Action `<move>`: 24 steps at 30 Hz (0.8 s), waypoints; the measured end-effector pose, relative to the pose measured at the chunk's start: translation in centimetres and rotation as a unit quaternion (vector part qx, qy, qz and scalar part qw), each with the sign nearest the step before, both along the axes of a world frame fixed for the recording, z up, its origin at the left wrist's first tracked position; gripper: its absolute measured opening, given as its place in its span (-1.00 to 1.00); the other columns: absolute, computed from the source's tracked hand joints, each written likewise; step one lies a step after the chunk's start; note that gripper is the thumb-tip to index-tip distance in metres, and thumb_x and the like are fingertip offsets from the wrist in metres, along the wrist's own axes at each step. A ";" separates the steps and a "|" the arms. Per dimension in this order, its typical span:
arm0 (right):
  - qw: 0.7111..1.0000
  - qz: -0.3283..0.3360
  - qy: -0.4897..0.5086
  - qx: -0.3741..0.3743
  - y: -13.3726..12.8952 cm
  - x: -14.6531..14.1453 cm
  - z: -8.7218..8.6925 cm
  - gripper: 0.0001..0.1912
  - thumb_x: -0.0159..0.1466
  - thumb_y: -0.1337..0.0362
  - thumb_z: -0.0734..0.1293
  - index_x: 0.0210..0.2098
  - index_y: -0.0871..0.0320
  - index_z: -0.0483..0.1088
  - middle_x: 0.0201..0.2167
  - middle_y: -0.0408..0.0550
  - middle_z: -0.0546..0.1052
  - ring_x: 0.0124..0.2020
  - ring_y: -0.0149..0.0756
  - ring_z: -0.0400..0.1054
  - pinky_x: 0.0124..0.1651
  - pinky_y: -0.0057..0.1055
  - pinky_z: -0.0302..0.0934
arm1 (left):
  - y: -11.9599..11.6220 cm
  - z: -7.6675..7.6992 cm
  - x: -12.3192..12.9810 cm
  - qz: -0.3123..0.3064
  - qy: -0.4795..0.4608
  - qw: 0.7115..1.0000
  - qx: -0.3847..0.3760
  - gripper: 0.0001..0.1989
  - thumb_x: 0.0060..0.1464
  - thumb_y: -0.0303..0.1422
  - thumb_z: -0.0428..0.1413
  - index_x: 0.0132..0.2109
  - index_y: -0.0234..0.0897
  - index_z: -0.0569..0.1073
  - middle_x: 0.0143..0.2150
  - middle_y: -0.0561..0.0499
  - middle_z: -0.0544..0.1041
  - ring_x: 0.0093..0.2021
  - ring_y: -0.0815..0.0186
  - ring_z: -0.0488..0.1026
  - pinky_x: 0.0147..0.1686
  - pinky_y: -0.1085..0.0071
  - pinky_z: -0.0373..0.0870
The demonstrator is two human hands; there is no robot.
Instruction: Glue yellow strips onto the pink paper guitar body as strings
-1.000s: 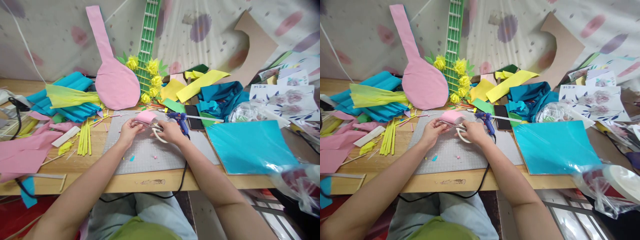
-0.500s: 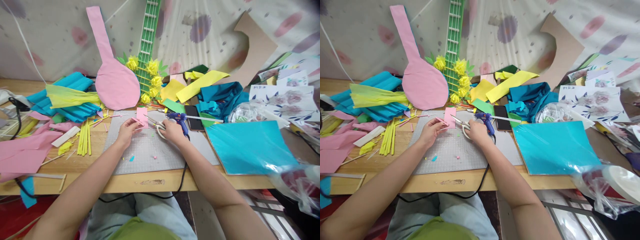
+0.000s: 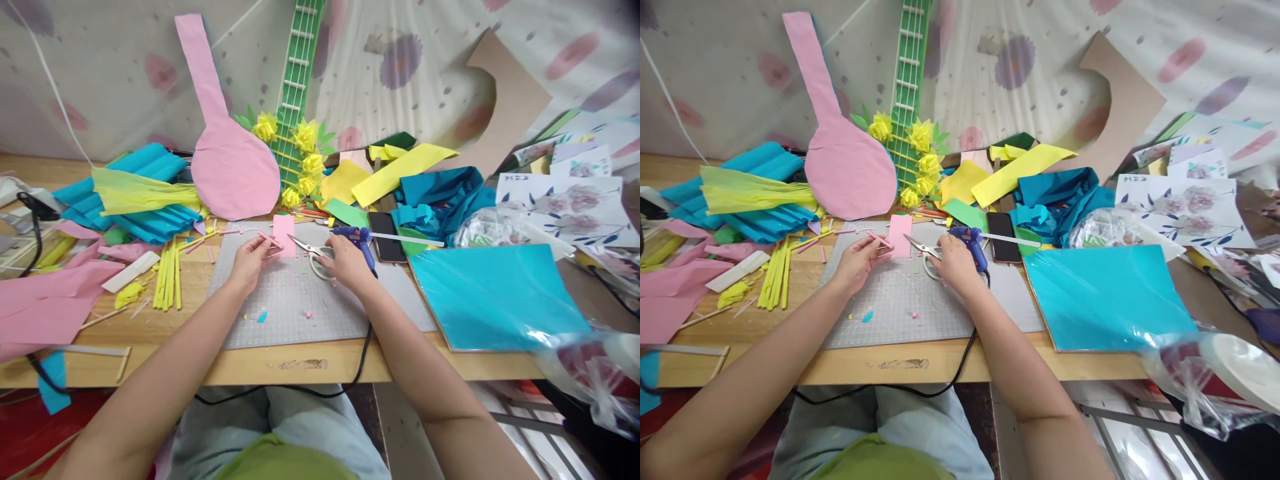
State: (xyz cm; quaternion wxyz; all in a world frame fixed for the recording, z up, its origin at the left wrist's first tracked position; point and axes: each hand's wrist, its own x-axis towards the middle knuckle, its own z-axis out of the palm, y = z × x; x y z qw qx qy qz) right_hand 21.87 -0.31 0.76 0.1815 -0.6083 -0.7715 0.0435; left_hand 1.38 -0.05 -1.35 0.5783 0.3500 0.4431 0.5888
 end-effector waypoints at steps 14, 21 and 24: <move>0.987 -0.079 0.125 -0.060 2.0 7.8 -1.0 -0.54 0.01 -0.09 0.28 -0.33 0.19 0.38 -0.41 -0.03 0.47 -0.39 -0.28 0.32 -0.37 -0.42 0.12 | 0.3 0.0 -0.6 0.003 0.039 0.999 -0.018 -0.69 -0.28 -0.28 0.26 -0.32 -0.34 0.54 -0.45 0.02 0.49 -0.50 0.44 0.37 -0.45 0.47 0.37; 0.920 -0.088 0.376 -0.074 2.0 4.4 -1.6 -0.49 0.01 -0.11 0.26 -0.30 0.22 0.37 -0.43 0.00 0.47 -0.43 -0.32 0.35 -0.39 -0.42 0.18 | 0.4 -0.2 -0.6 -0.005 0.066 0.998 -0.017 -0.71 -0.32 -0.28 0.27 -0.35 -0.32 0.56 -0.41 -0.01 0.52 -0.48 0.40 0.38 -0.45 0.44 0.36; 0.895 0.029 0.425 -0.134 0.5 2.8 -0.6 -0.53 0.02 -0.12 0.26 -0.36 0.20 0.36 -0.59 -0.14 0.38 -0.58 -0.45 0.22 -0.51 -0.48 0.12 | 0.3 -0.3 -0.6 -0.011 0.065 0.998 -0.016 -0.68 -0.32 -0.29 0.28 -0.31 -0.30 0.56 -0.36 -0.03 0.54 -0.47 0.38 0.40 -0.45 0.42 0.38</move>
